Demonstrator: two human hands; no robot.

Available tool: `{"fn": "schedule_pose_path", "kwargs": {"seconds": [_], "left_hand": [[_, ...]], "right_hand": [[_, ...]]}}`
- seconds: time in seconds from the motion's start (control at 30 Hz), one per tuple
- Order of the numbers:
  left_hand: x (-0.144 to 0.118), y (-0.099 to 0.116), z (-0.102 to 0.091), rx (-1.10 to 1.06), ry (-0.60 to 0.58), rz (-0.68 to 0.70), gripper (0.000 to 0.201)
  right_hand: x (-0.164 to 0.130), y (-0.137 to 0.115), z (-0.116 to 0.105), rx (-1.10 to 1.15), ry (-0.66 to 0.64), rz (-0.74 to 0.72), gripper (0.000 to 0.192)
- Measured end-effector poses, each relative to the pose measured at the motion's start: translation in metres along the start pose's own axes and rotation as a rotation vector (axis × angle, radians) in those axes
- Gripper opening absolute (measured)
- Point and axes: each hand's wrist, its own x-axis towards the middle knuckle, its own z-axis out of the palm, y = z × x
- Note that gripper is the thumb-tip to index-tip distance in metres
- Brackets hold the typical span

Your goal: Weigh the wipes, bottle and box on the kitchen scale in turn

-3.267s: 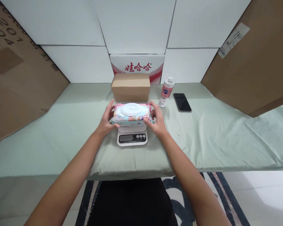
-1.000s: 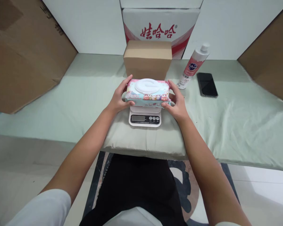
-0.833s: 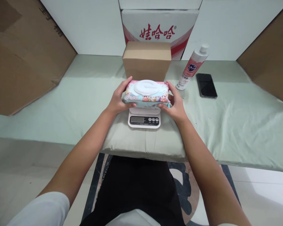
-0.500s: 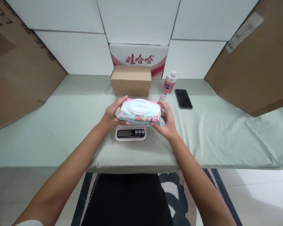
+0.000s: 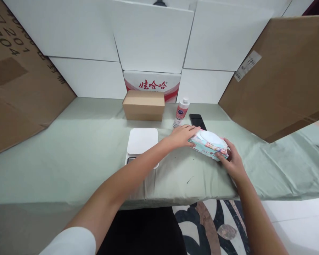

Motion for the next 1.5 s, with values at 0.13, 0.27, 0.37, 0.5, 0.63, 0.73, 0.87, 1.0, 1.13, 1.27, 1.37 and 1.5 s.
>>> {"fn": "schedule_pose_path", "kwargs": {"seconds": [0.13, 0.27, 0.37, 0.5, 0.63, 0.73, 0.87, 1.0, 1.13, 1.27, 1.37, 1.5], "left_hand": [[-0.054, -0.033, -0.025, -0.021, 0.256, 0.019, 0.057], [-0.148, -0.103, -0.055, -0.071, 0.684, -0.214, 0.028], [-0.200, -0.149, -0.057, -0.170, 0.882, -0.503, 0.027], [-0.221, -0.174, -0.046, -0.378, 1.001, -0.715, 0.028], [-0.215, -0.174, -0.044, -0.413, 0.985, -0.726, 0.030], [-0.211, -0.173, -0.046, -0.394, 0.949, -0.734, 0.029], [-0.212, -0.175, -0.045, -0.409, 0.953, -0.744, 0.030], [-0.211, -0.177, -0.044, -0.414, 0.955, -0.737, 0.029], [-0.211, -0.175, -0.045, -0.427, 0.961, -0.734, 0.031], [-0.210, -0.172, -0.048, -0.424, 0.959, -0.750, 0.032], [-0.209, -0.172, -0.049, -0.414, 0.961, -0.762, 0.031], [-0.209, -0.175, -0.048, -0.415, 0.971, -0.754, 0.032]], "right_hand": [[0.000, -0.021, -0.002, -0.236, 0.049, -0.153, 0.082], [-0.002, -0.085, 0.039, -0.209, 0.292, -0.339, 0.061], [0.021, -0.125, 0.103, 0.133, 0.252, -0.220, 0.058], [0.081, -0.130, 0.189, 0.421, 0.363, -0.009, 0.076], [0.123, -0.109, 0.239, 0.489, 0.397, 0.105, 0.074], [0.125, -0.097, 0.253, 0.444, 0.420, 0.140, 0.057], [0.115, -0.098, 0.256, 0.442, 0.448, 0.083, 0.044], [0.103, -0.124, 0.250, 0.557, 0.293, -0.021, 0.049], [0.082, -0.162, 0.243, 0.637, 0.017, -0.226, 0.053], [0.059, -0.189, 0.242, 0.596, -0.276, -0.345, 0.054], [0.049, -0.199, 0.243, 0.554, -0.422, -0.397, 0.054], [0.048, -0.200, 0.243, 0.552, -0.476, -0.404, 0.054]]}}
